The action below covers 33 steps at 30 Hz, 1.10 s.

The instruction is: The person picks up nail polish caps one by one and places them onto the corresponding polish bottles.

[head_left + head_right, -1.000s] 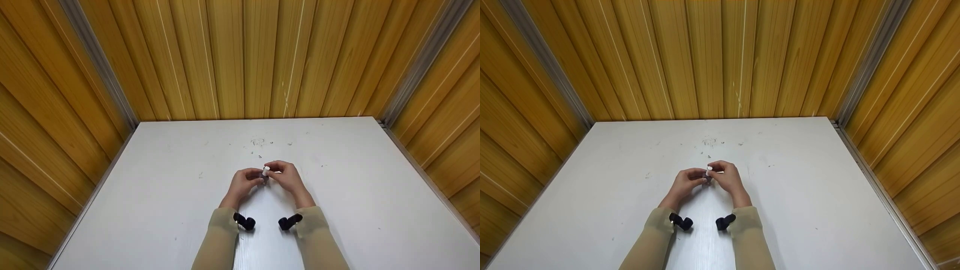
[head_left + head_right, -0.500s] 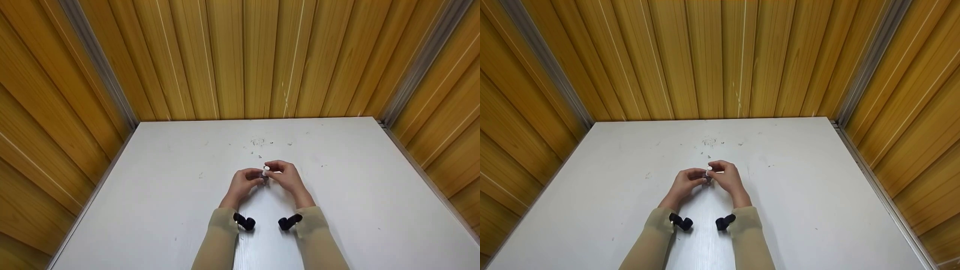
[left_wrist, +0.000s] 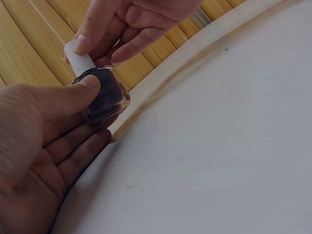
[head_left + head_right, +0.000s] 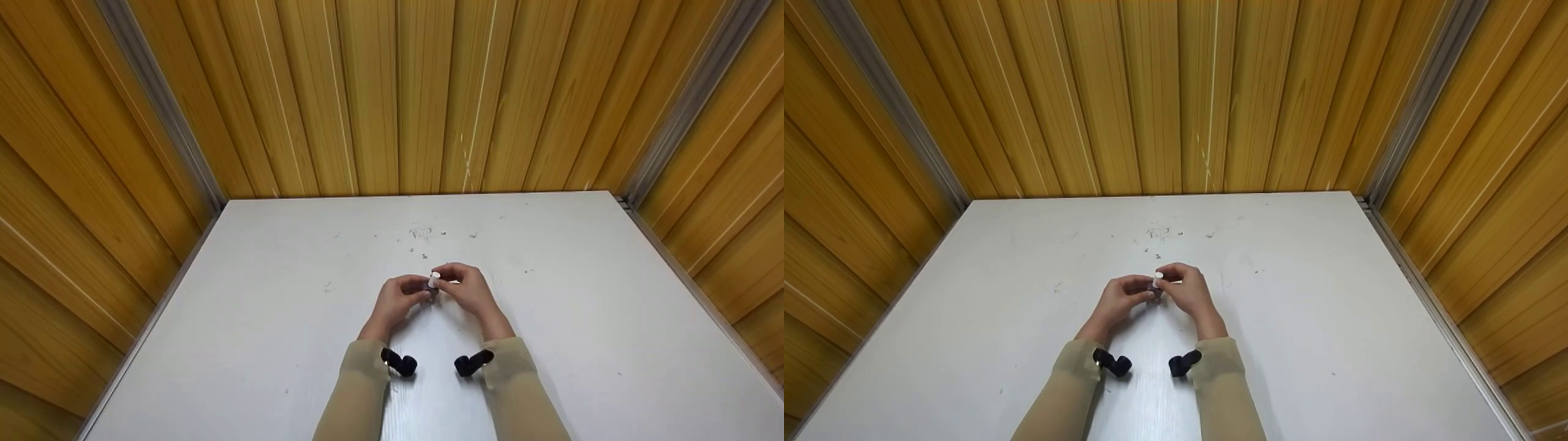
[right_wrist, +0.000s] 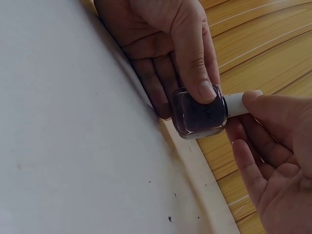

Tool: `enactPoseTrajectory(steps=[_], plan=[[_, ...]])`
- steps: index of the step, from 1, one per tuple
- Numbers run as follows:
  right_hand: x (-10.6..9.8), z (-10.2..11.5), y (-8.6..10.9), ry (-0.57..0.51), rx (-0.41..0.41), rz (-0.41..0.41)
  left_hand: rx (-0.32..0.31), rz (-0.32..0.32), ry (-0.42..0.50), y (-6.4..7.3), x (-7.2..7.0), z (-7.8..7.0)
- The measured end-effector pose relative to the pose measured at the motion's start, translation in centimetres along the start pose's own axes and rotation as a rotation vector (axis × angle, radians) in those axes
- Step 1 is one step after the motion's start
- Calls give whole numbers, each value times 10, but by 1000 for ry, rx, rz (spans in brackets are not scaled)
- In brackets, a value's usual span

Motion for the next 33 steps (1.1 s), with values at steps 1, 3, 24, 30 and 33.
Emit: enactPoseTrajectory(steps=[1, 3, 24, 30, 33], plan=[[0, -1, 0, 1, 9, -4, -4, 0, -3, 0, 0, 0], [0, -1, 0, -6, 11, -14, 0, -4, -16, 1, -1, -1], [0, 1, -1, -27, -16, -10, 16, -14, 9, 0, -1, 1], [-1, 1, 0, -16, -30, -21, -6, -18, -17, 0, -2, 1], [0, 2, 0, -17, -52, -11, -12, -18, -20, 0, -1, 1]])
Point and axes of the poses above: each hand's wrist, its own y-axis away from the middle knuckle, its own x-axis out of the palm, z = x × y, the point moved 9 cm from there along -y, towards the middle knuckle, and after that the axes turned 7 degrees about -x, right-handed, at the moved point
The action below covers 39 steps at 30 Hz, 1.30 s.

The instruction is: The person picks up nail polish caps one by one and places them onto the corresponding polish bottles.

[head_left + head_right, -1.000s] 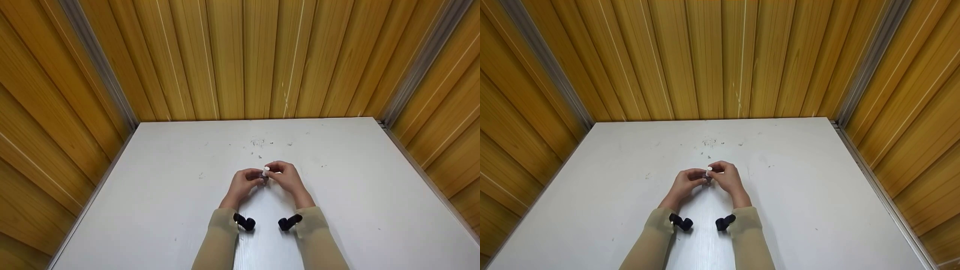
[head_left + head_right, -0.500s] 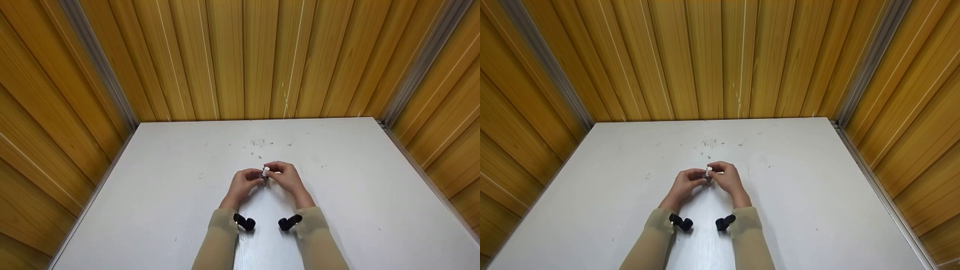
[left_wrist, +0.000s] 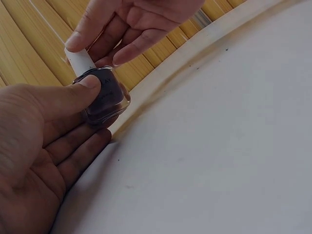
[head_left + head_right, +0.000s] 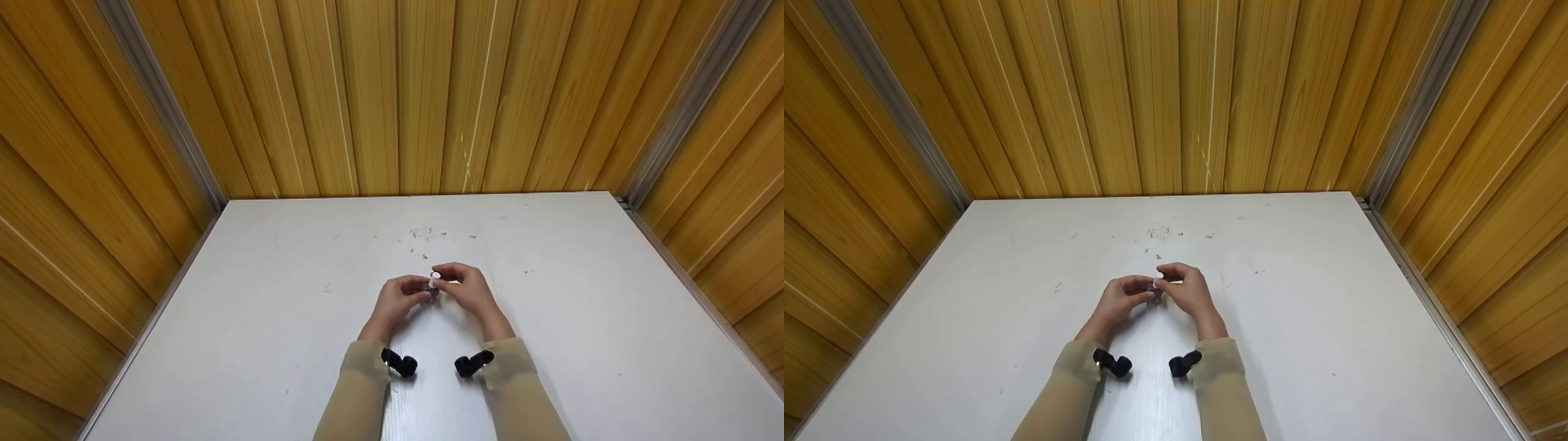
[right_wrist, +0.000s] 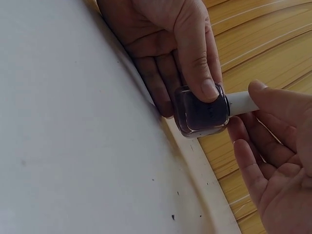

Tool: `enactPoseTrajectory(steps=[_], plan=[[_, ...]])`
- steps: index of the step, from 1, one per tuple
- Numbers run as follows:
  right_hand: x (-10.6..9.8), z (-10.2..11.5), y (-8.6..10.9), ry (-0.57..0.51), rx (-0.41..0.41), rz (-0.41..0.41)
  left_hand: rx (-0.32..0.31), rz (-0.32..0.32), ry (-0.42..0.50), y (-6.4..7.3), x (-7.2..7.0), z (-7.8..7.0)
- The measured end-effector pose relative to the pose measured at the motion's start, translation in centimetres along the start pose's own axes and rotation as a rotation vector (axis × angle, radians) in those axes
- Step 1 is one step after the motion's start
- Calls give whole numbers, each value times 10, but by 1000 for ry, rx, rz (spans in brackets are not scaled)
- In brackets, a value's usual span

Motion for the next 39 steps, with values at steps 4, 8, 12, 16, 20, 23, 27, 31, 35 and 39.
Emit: enactPoseTrajectory(steps=[4, 8, 12, 16, 20, 23, 27, 31, 35, 39], plan=[[2, 1, -1, -4, -22, 21, 4, 3, 5, -1, 1, 0], [2, 1, -1, 6, -17, 21, 14, 7, 11, -2, 1, 0], [1, -1, -1, 9, 4, 7, 17, 8, 15, -2, 1, 2], [0, -2, 0, 0, 19, -14, 20, 13, 23, -3, 2, 3], [-1, -2, 0, 12, 26, -28, 17, 17, 27, -3, 2, 2], [0, -2, 0, 18, 23, -21, 12, 15, 24, -3, 1, 2], [2, 17, 5, 9, 16, 19, 19, 17, 26, -3, 1, 2], [2, 23, 7, 2, -6, 33, 22, 10, 35, -2, 1, 2], [2, 0, 0, 3, 20, 12, 18, 12, 32, -2, 1, 2], [1, -2, 1, 18, 44, 1, 16, 18, 23, -2, 0, 3]])
Point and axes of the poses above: each hand's wrist, its own y-axis away from the middle knuckle, its own x-axis out of the palm, z = x × y, the point moved 9 cm from there along -y, towards the middle knuckle, and after that the axes turned 7 degrees about -x, right-handed, at the moved point
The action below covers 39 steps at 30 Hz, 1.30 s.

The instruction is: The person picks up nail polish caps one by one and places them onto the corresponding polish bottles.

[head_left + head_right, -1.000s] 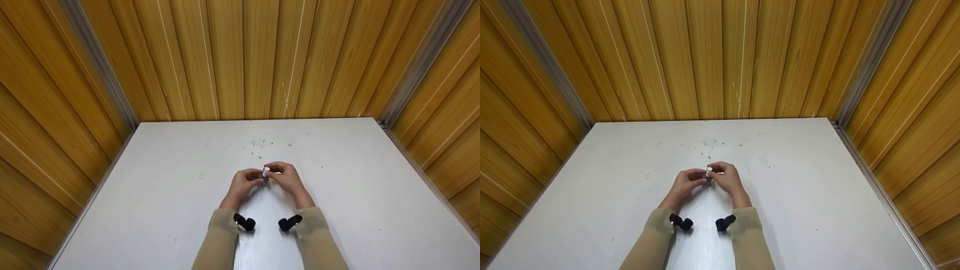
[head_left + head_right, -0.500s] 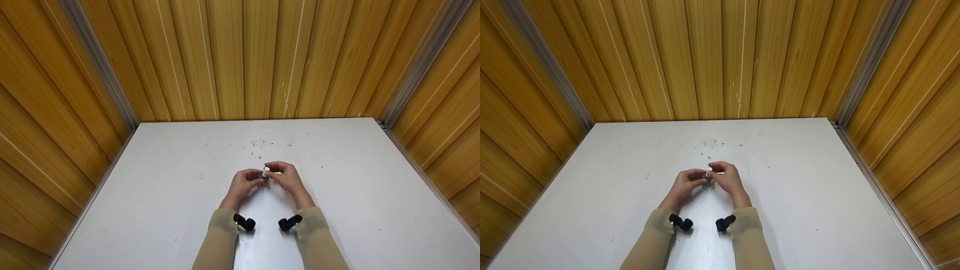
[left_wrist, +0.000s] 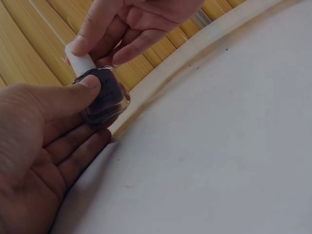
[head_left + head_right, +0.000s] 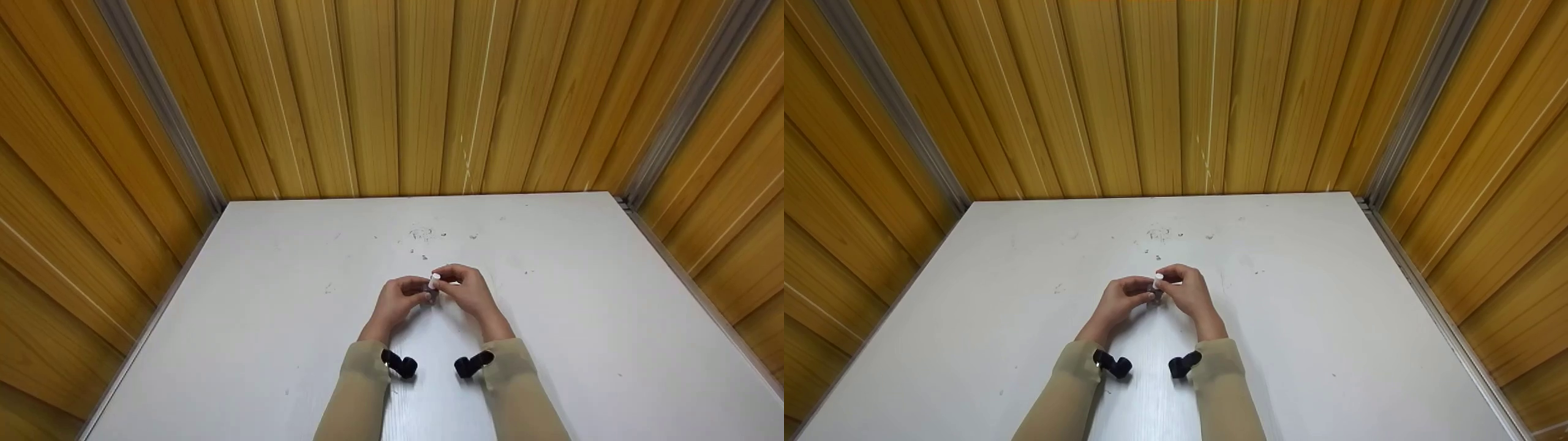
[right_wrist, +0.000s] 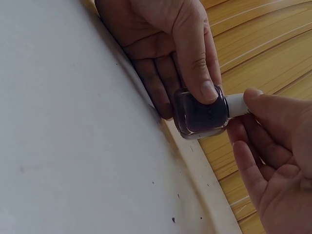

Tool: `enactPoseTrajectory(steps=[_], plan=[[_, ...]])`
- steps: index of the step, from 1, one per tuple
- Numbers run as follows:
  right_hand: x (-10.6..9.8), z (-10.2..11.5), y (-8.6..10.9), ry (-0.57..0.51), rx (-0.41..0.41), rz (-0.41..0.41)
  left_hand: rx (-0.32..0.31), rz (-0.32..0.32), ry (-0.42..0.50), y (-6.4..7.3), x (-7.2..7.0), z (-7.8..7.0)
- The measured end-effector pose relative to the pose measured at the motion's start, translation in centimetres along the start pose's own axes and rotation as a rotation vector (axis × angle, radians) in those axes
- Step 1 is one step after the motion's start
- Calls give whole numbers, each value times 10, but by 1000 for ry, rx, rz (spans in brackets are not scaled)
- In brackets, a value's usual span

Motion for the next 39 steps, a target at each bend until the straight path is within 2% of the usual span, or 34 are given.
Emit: enactPoseTrajectory(steps=[11, 19, 31, 39], plan=[[-1, -4, -1, -9, 8, -12, 15, -4, 11, 0, 0, -2], [1, 2, -1, -22, -62, 26, -8, -20, 16, 0, 0, -1], [0, -2, -2, -2, -6, -30, 7, 5, -18, 1, 0, -4], [-2, -3, 0, -4, -6, -46, 15, 13, 8, 1, 1, -3]])
Point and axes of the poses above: each hand's wrist, its own y-axis away from the middle knuckle, its own x-axis out of the palm, z = x × y, the point moved 9 cm from there along -y, towards the middle knuckle, and after that the axes turned 7 degrees about -x, right-handed, at the moved point
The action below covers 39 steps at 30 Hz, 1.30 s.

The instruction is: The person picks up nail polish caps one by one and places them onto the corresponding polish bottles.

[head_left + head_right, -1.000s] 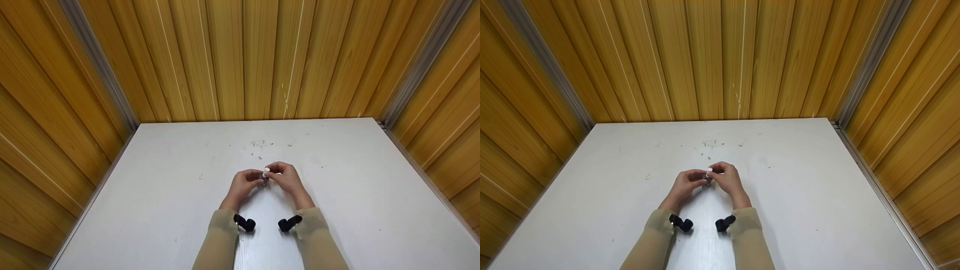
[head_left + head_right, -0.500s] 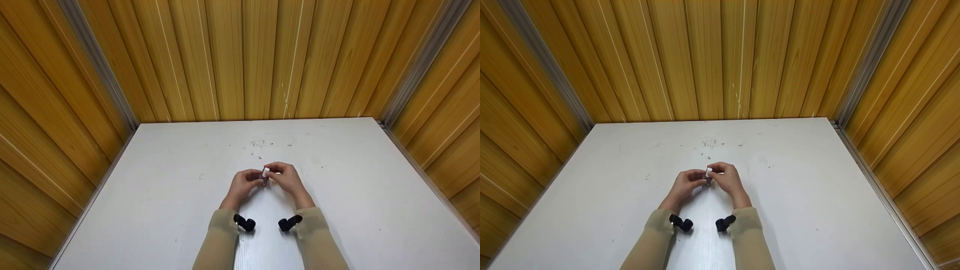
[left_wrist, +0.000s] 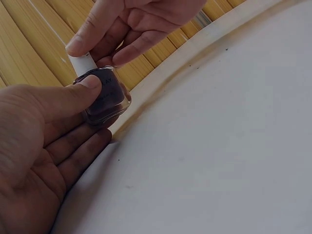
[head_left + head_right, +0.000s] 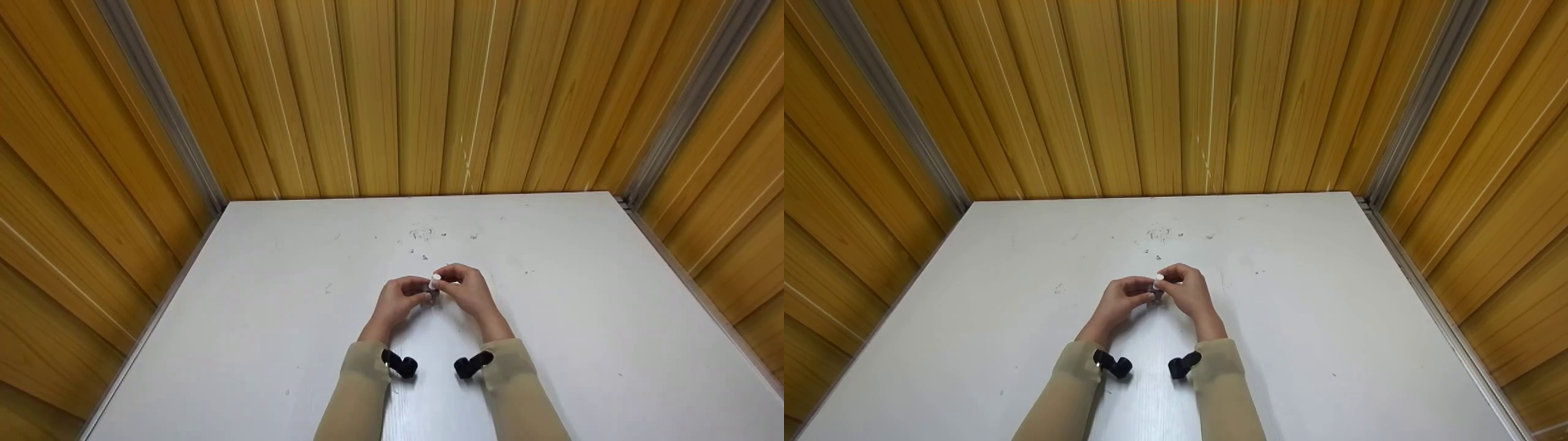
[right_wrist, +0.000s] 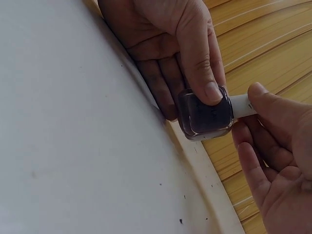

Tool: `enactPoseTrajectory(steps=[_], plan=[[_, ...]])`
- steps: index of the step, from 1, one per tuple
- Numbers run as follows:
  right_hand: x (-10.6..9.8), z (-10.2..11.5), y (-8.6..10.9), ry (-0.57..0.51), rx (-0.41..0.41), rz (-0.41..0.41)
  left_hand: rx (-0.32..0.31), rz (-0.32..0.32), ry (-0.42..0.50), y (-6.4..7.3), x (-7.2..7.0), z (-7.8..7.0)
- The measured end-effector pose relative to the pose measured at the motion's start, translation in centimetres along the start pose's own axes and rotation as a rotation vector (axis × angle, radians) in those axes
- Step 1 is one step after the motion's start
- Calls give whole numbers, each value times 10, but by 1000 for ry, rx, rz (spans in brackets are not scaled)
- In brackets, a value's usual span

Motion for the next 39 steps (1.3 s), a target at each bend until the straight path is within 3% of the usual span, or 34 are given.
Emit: enactPoseTrajectory(steps=[10, 16, 21, 39], plan=[[5, 3, 0, -21, -47, 77, -10, -11, 18, 0, -1, 2], [4, 9, 2, -9, -16, 48, 14, -17, 9, 1, 0, -3], [3, -1, -2, -12, -10, 32, -3, -12, 15, -2, 0, 3], [1, -1, -1, 3, -10, 9, -16, -18, -21, -1, 0, 3]])
Point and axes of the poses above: each hand's wrist, its own y-axis away from the middle knuckle, its own x-axis out of the palm, z = x × y, the point moved 9 cm from there along -y, towards the middle knuckle, and after that the axes turned 7 degrees about -x, right-handed, at the moved point
